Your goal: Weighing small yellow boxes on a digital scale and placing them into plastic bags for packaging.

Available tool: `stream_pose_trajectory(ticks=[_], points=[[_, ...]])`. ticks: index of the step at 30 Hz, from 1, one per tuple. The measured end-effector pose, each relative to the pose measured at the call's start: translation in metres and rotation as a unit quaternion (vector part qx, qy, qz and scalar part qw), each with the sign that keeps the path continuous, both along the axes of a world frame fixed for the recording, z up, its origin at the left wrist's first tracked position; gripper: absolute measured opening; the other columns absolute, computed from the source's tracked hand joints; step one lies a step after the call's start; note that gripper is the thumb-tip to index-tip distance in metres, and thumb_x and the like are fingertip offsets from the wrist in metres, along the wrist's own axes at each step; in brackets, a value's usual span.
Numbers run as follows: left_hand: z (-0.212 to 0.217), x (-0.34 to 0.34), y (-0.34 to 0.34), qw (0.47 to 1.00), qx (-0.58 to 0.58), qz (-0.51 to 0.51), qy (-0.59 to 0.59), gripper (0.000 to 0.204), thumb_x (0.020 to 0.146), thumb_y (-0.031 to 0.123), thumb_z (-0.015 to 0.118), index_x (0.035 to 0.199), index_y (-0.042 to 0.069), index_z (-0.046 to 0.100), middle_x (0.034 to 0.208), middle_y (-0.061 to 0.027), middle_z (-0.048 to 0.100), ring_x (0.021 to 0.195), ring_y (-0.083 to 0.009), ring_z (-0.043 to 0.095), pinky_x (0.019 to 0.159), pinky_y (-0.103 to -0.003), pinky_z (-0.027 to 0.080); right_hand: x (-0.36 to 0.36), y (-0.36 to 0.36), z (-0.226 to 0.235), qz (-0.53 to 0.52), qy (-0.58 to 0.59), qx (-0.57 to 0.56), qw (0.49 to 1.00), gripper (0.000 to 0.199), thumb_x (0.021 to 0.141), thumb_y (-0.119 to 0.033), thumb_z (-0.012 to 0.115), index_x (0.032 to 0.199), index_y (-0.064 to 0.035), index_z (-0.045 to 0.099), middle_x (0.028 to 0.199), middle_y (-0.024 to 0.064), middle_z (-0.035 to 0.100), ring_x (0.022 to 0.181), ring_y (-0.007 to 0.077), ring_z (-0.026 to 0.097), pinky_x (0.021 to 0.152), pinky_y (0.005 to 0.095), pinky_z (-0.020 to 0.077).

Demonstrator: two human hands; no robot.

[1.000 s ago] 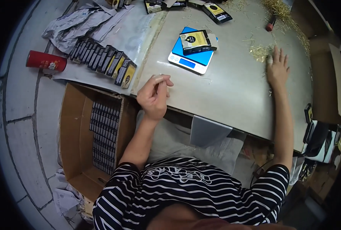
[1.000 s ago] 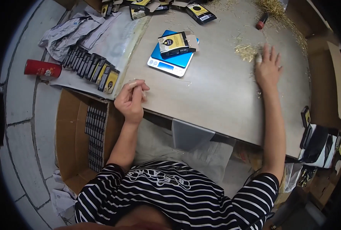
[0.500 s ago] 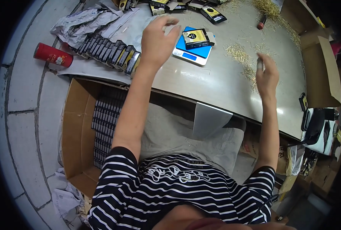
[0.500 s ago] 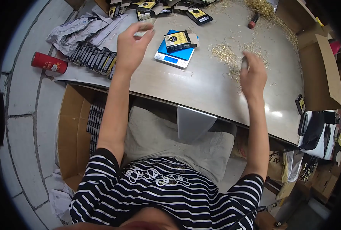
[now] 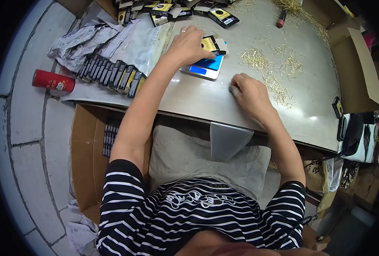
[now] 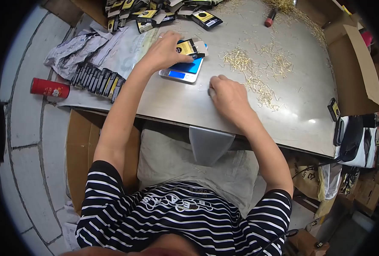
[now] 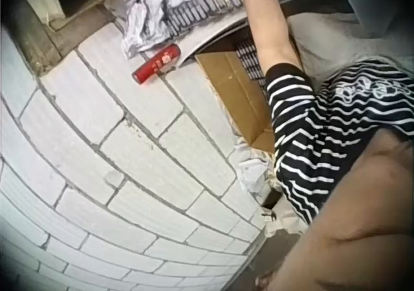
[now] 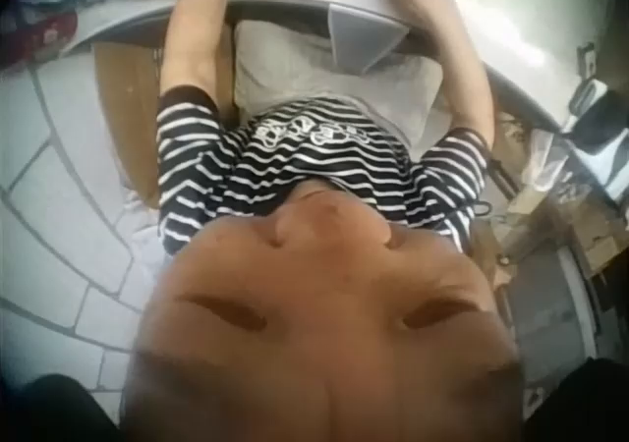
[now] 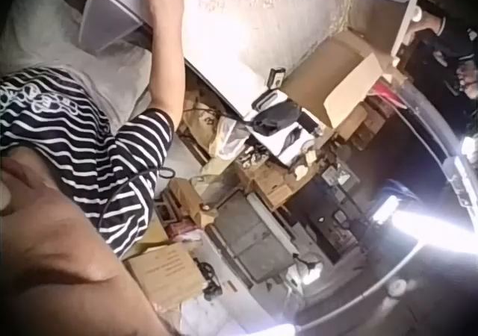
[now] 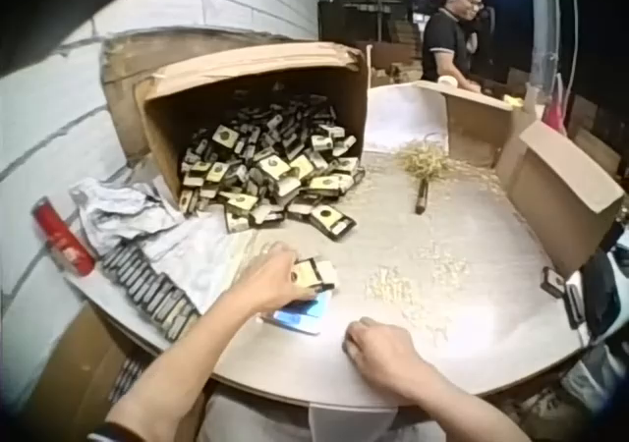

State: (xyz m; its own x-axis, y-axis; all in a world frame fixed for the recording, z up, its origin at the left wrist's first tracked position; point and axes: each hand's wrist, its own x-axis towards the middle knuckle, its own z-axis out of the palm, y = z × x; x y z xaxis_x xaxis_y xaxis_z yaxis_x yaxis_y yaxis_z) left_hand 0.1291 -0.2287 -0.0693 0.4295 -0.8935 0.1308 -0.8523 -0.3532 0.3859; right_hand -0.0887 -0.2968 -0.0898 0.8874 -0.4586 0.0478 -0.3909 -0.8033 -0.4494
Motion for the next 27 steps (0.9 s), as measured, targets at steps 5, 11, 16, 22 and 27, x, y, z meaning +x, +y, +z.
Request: stream_pose_trajectory(ticks=[5,11,16,22,27], points=[[0.004,-0.001,-0.002,0.998,0.004,-0.056,0.003,0.057,0.068,0.028,0.075,0.112,-0.002,0.057,0.108,-0.0188,0.059,0.103,-0.0338,0.056,0.090,-0.040,0.045,-0.033,-0.026,0.011,-0.077,0.024,-0.039,0.996,0.011,0.084,-0.012,0.059,0.091,-0.0045,0.063,0.091,0.0136,0.064,0.085,0.0350,0.060,0.075,0.0423,0.0474],[0.010,-0.043,0.025,0.975,-0.160,-0.152,0.006,0.054,0.068,0.022,0.071,0.114,-0.001,0.053,0.103,-0.0177,0.060,0.098,-0.0346,0.057,0.084,-0.044,0.046,-0.026,-0.016,0.034,-0.113,-0.253,0.169,0.946,0.011,0.085,-0.005,0.066,0.096,-0.0010,0.066,0.080,0.0027,0.062,0.069,0.0066,0.052,0.061,0.0225,0.0437],[0.003,-0.085,0.046,0.962,-0.202,-0.180,-0.039,0.054,0.066,0.017,0.072,0.111,-0.003,0.049,0.103,-0.0191,0.055,0.096,-0.0370,0.056,0.082,-0.042,0.047,-0.021,0.003,0.033,-0.078,-0.233,0.058,0.968,0.012,0.083,-0.006,0.065,0.093,-0.0014,0.066,0.082,0.0081,0.063,0.069,0.0171,0.059,0.062,0.0282,0.0457],[-0.017,-0.120,0.071,0.967,-0.220,-0.124,-0.011,0.055,0.067,0.016,0.071,0.114,-0.002,0.049,0.102,-0.0186,0.055,0.093,-0.0362,0.056,0.078,-0.042,0.047,-0.037,0.015,0.033,-0.078,-0.188,0.108,0.973,0.009,0.083,-0.003,0.060,0.089,0.0028,0.064,0.074,0.0139,0.065,0.067,0.0197,0.061,0.065,0.0305,0.0473],[-0.018,-0.138,0.077,0.967,-0.234,-0.093,0.043,0.068,0.068,0.017,0.071,0.129,0.002,0.045,0.103,-0.0163,0.055,0.087,-0.0358,0.058,0.076,-0.043,0.048,-0.050,0.020,0.040,-0.088,-0.158,0.122,0.976,0.008,0.084,-0.001,0.060,0.086,0.0059,0.063,0.071,0.0062,0.063,0.067,0.0104,0.057,0.063,0.0270,0.0462]])
